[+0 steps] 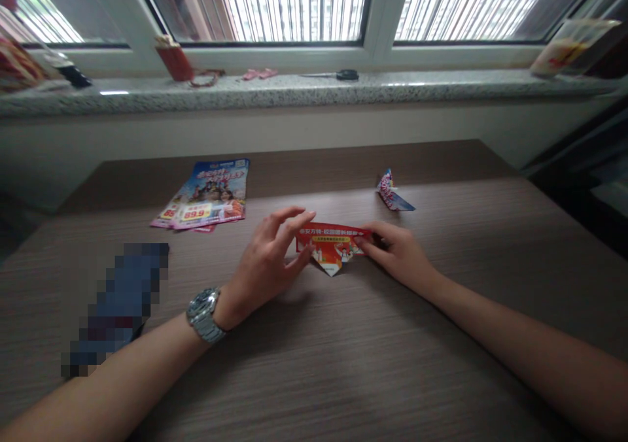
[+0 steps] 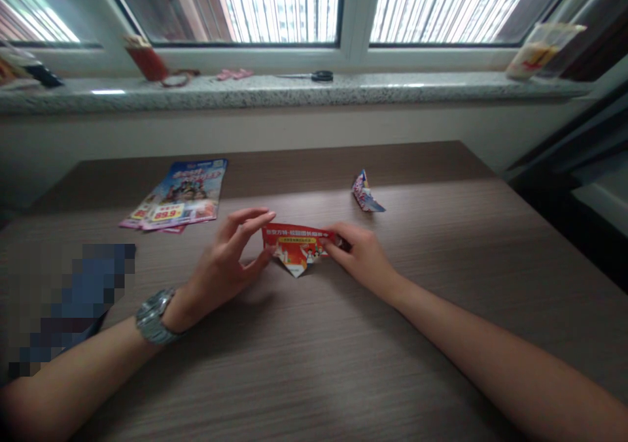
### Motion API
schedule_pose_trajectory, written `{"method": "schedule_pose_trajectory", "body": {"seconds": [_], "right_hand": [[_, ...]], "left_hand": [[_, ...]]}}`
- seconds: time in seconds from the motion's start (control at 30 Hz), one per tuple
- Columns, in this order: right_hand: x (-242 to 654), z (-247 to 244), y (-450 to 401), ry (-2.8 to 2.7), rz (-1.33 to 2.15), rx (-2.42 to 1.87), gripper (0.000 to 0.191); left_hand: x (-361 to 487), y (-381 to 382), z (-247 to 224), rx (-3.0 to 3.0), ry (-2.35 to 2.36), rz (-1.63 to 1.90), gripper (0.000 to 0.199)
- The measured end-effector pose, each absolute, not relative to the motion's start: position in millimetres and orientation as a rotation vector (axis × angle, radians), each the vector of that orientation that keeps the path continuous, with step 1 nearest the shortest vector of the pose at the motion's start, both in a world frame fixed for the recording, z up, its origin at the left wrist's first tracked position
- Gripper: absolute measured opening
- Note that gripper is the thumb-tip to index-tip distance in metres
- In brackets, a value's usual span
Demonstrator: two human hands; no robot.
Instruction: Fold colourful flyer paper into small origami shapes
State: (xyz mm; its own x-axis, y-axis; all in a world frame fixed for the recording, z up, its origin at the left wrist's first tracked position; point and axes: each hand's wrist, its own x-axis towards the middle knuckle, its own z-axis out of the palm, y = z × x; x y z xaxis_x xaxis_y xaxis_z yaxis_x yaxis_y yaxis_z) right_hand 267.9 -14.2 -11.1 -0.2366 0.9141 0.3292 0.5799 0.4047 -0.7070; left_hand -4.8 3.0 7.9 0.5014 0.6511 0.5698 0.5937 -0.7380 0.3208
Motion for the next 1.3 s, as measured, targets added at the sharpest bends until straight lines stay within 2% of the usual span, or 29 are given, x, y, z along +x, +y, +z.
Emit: {"method": "schedule_pose_trajectory", "body": {"seconds": [0.2,0.43,0.67,0.8,1.03,1.3], "right_hand": [[268.7,-13.4,-11.8,-2.027,0.478,-1.257,0.011],[268.9,-19.6,-9.2,-2.083,0.433,-1.261,0.017],[267.8,-24.6,-9.6,-2.046,0.326,-1.240,0.035],[266.7,-21.7,-12.1,-2.141,0.217,-1.167,0.028],[262.7,-18.5,-12.0,-2.297,0.293,-0.956,0.023],[262.9,-20.5,-11.0,-2.299,0.306,-0.958,0.023]], "left_hand": [[-7.7,1.5,6.6,2.902,0.728,0.705,0.032],[-4.8,0.2,7.2,2.933,0.541,0.377,0.040],[-4.7,0.5,7.4,2.943,0.532,0.351,0.040],[-4.3,0.2,7.4,2.934,0.536,0.347,0.040],[-3.2,-0.2,8.5,2.930,0.529,0.388,0.040],[-3.1,0.1,6.7,2.942,0.548,0.406,0.039]]}}
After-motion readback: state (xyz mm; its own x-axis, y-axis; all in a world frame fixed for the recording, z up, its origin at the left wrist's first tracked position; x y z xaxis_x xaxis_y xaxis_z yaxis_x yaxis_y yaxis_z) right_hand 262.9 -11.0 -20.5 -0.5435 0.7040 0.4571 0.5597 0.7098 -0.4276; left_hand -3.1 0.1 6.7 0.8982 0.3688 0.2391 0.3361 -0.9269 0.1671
